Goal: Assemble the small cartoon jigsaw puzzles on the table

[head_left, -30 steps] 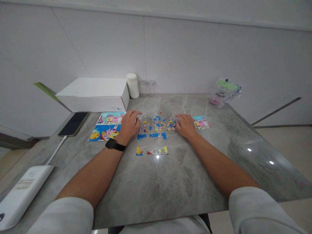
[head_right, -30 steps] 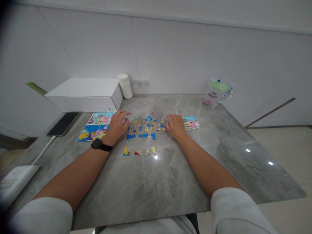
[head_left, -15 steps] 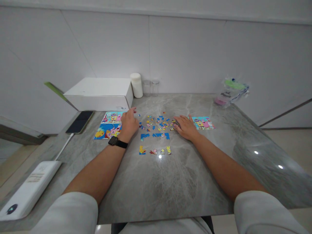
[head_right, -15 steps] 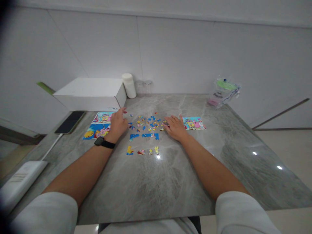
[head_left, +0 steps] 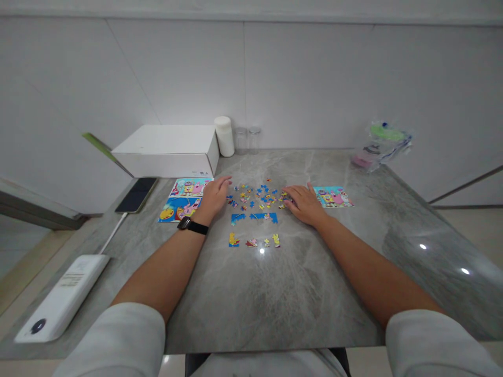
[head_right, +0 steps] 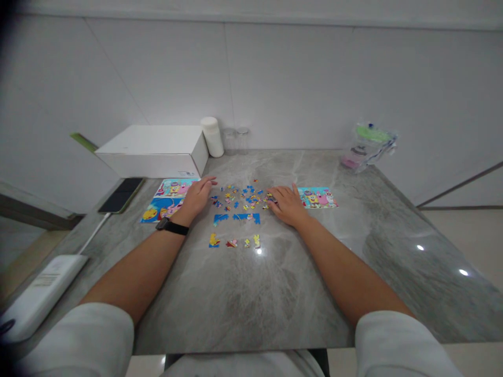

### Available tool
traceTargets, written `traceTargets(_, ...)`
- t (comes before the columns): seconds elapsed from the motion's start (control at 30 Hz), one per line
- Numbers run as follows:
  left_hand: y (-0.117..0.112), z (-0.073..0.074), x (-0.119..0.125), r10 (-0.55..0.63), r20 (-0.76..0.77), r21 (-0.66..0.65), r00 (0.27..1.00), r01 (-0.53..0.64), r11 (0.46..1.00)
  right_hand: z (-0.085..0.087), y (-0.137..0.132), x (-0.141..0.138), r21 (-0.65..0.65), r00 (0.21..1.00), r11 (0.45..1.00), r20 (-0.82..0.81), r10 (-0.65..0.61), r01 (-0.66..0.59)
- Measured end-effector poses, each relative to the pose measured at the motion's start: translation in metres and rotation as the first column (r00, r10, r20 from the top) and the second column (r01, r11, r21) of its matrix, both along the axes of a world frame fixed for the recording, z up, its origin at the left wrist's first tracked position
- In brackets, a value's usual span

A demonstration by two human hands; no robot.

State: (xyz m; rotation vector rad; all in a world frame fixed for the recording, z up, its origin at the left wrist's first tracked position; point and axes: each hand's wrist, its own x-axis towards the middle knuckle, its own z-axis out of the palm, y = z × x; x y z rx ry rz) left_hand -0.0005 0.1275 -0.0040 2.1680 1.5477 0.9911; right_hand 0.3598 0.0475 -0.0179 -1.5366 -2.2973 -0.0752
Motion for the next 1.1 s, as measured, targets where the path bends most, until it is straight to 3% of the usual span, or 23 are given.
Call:
traceTargets(0.1, -0.003, 0.008, -0.002, 0.122, 0.030, 0.014, 0.992, -0.122, 0.992, 0.000, 0.000, 0.001, 0.006, 1.000, 1.000, -0.015, 0.013, -0.013)
traceTargets(0.2, -0.005, 0.010, -0.003, 0.186, -0.060, -0.009, 0.981, -0.187, 0.982, 0.001, 0.001, 0.001, 0.013, 1.000, 1.000, -0.024, 0.017, -0.016)
traceTargets(0.37, -0.005, 0.007, -0.002, 0.169, -0.178, -0.065, 0.969, -0.183, 0.981, 0.003, 0.000, -0.001, 0.015, 0.999, 1.000, -0.026, 0.021, -0.020)
traceTargets(0.7, -0.004, 0.005, 0.000, 0.174, -0.250, -0.030, 0.952, -0.187, 0.982, -0.001, 0.002, 0.003, 0.022, 1.000, 1.000, -0.022, 0.019, -0.018)
traceTargets(0.93, -0.007, 0.015, 0.000, 0.122, -0.320, -0.013, 0.939, -0.133, 0.991, 0.000, 0.002, 0.004, 0.019, 1.000, 1.000, 0.019, 0.016, -0.016)
traceTargets(1.1, -0.005, 0.032, -0.013, -0.103, -0.388, -0.152, 0.916, 0.047, 0.987, 0.000, 0.002, 0.004, 0.022, 0.999, 0.999, 0.002, 0.033, -0.034)
